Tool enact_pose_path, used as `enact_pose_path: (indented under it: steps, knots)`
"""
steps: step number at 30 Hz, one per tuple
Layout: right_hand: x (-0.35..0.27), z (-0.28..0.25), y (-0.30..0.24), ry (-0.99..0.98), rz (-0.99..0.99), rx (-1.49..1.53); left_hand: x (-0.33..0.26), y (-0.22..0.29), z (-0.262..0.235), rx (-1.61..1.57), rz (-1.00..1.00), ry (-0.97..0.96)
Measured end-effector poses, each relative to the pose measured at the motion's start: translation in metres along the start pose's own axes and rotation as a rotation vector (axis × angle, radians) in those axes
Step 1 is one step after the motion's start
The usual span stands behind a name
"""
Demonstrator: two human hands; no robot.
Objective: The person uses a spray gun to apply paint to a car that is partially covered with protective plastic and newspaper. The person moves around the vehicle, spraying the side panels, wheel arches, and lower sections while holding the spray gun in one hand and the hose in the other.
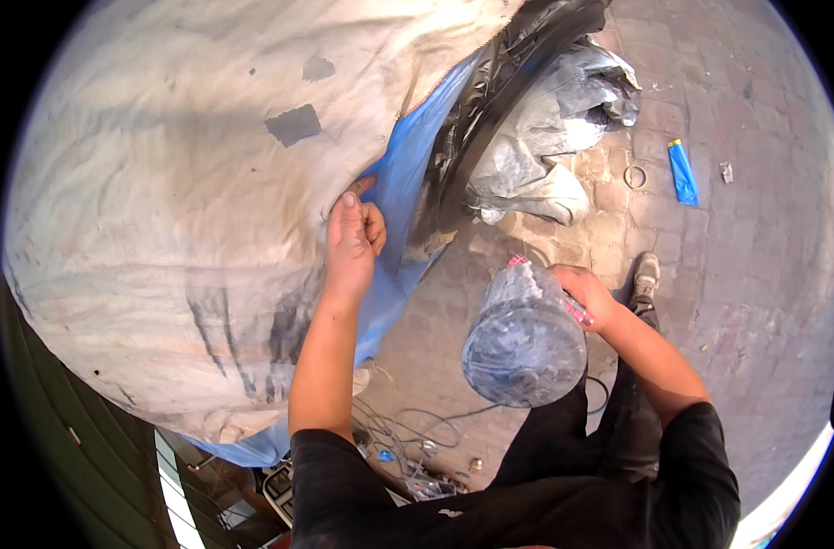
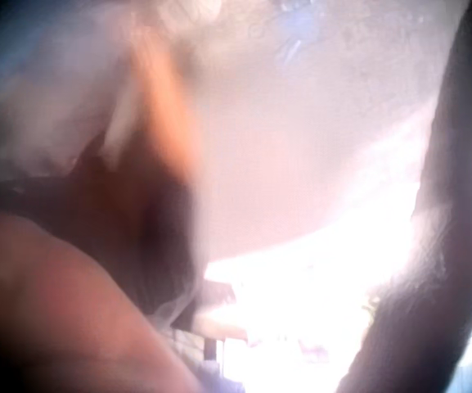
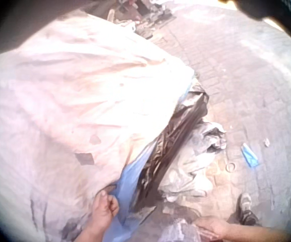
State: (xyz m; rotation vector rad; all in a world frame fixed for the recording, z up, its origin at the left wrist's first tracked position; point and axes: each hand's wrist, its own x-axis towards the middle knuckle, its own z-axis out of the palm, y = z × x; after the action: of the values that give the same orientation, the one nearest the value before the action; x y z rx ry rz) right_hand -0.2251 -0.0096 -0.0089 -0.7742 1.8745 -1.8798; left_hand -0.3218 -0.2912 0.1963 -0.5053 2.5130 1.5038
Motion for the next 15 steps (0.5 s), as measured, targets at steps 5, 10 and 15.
enact_pose_path:
  steps: [5,10,15]
  knots:
    - [-0.023,0.014,0.043,-0.197,-0.163,-0.181,0.002,-0.002,0.004,0.019,0.024,0.005]
    - [-0.012,-0.017,0.053,0.109,-0.186,-0.237,0.002,-0.007,0.006,0.031,0.036,0.017]
    - [-0.002,-0.019,0.081,0.409,-0.074,-0.299,0.006,-0.010,0.006,0.036,0.061,0.012]
